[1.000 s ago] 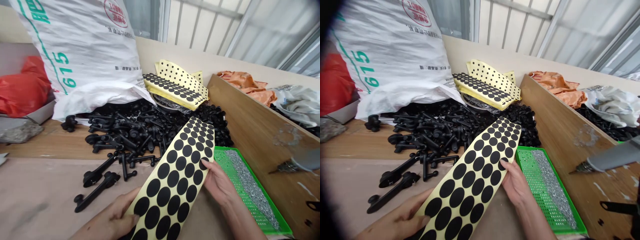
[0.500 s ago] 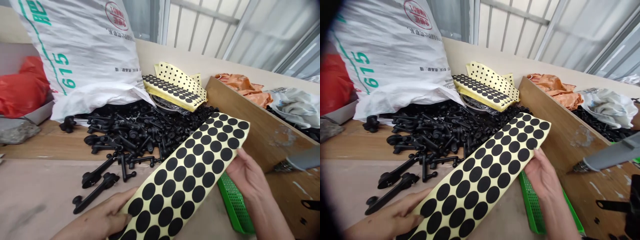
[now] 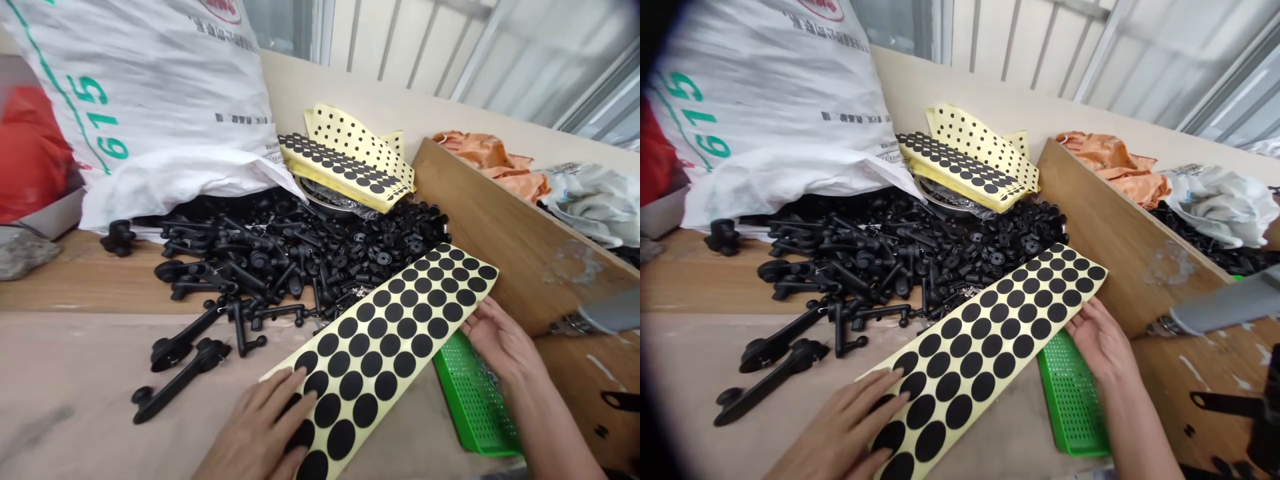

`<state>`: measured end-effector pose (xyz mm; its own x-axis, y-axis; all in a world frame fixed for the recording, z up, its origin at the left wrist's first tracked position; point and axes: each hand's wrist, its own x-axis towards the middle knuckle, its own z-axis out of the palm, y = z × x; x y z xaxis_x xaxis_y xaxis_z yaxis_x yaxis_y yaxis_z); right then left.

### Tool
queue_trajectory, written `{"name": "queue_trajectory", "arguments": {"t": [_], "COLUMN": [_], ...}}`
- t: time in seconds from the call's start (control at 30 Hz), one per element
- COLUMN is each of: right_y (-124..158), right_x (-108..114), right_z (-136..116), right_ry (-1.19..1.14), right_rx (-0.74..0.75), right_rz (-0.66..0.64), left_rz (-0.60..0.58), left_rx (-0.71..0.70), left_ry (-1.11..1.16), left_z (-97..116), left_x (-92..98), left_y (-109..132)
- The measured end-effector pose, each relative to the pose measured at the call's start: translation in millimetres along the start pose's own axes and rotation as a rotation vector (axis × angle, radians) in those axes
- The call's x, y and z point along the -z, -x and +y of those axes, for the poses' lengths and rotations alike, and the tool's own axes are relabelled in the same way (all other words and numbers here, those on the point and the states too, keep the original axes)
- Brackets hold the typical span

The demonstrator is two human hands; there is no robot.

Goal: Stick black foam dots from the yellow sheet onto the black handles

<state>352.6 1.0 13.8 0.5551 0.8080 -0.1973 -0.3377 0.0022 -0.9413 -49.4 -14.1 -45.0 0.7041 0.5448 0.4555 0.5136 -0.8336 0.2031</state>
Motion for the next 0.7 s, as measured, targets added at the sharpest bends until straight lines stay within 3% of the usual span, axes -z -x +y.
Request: {"name": "queue_trajectory", "arguments": {"t": [0.1,0.2,0.27,0.37,0.43,0.57,0.6,0.7], "right_y": [-5.5,-3.5,8.4,43.1,71.2,112.9,118.0,123.1], "right_x": [-1.8,-3.7,-6.7,-19.8,-36.2,-76.6,-85.2,-102.9], "right_z": [1.4,10.3,14.4,13.3,13.5,37.4,47.6,77.8], "right_ry": [0.093,0.245,0.309,0.469,0.738,0.748,0.777,0.946], "right_rx": [0.1,0.326,0.44,0.548,0.599,0.441,0.423,0.529], "right_rz": [0.046,0.224,0.303,0.248,-0.005,-0.683,-0.781,-0.833], "left_rz": [-0.091,-0.143,-0.151,-0.133,-0.096,-0.011,0.0,-0.026], "left_rx": [-0.017,0.048,0.08,0.09,0.103,0.112,0.105,0.115], "left_ry": [-0.096,-0.134,-0.128,-0.078,0.001,0.1,0.09,0.036], "left_z": [11.3,21.3,26.3,28.7,26.2,18.2,17.7,22.1], "left_x": [-19.4,-33.7,-37.9,-36.0,-30.5,-19.8,-18.7,-18.4], "left_y": [3.1,-2.1,-7.2,-12.0,-11.9,-3.9,-0.9,6.1]}}
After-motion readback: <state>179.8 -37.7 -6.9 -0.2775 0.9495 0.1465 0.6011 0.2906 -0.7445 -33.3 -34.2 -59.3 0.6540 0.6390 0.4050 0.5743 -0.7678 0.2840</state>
